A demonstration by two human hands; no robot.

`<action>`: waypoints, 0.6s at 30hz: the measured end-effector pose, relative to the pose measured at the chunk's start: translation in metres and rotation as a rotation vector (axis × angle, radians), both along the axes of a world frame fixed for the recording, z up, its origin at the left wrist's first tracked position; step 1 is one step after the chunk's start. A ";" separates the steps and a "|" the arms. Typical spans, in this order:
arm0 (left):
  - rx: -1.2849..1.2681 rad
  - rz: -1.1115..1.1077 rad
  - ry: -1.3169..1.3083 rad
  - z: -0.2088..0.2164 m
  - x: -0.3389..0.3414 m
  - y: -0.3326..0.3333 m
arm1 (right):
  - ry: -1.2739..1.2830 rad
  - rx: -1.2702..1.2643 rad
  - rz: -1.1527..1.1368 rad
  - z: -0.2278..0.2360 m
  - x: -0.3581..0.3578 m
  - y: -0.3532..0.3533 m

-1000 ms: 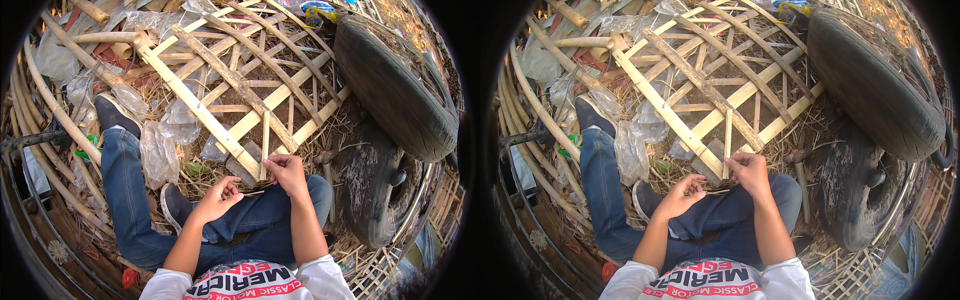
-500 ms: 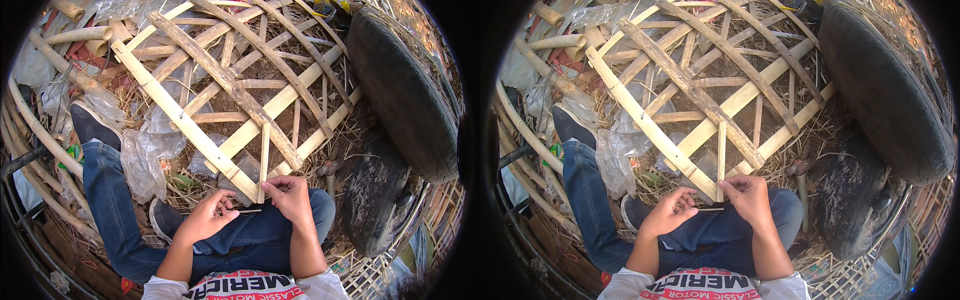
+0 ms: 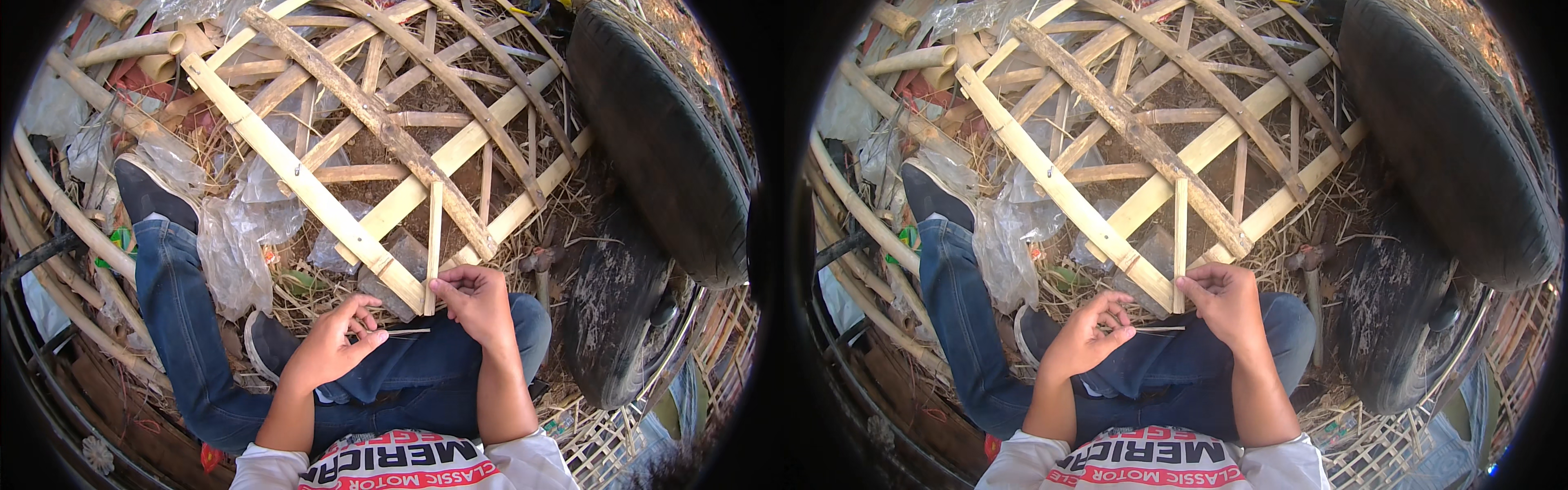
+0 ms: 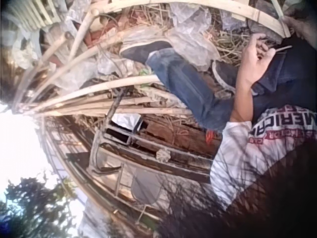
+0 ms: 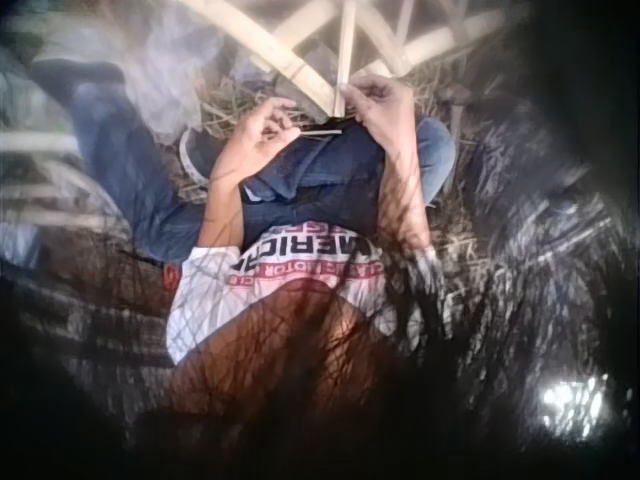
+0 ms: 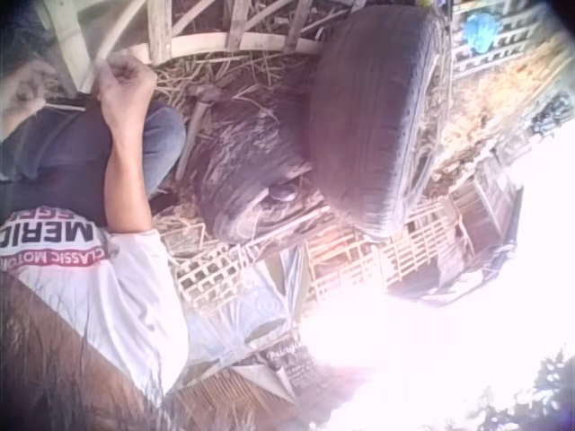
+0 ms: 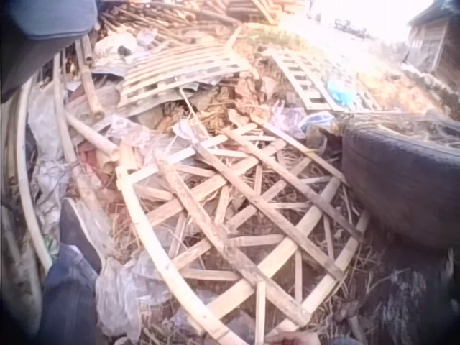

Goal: The person hammers a wooden lattice, turns it over, and fits bamboo strips into the structure by hand while sitting on the ground.

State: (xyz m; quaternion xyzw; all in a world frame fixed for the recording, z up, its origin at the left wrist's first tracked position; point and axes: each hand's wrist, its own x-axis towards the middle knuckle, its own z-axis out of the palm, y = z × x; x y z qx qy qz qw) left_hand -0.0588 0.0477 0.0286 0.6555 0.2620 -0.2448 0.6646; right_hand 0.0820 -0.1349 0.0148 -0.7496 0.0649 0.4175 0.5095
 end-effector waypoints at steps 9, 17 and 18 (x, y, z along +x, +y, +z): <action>0.010 -0.002 -0.010 0.000 -0.005 -0.001 | -0.008 -0.018 0.026 -0.001 0.000 0.000; 0.017 0.013 -0.047 0.005 -0.006 -0.007 | -0.004 -0.002 0.043 0.003 0.001 0.001; 0.014 0.018 -0.052 0.005 -0.005 -0.009 | -0.006 -0.001 0.043 0.002 0.001 0.002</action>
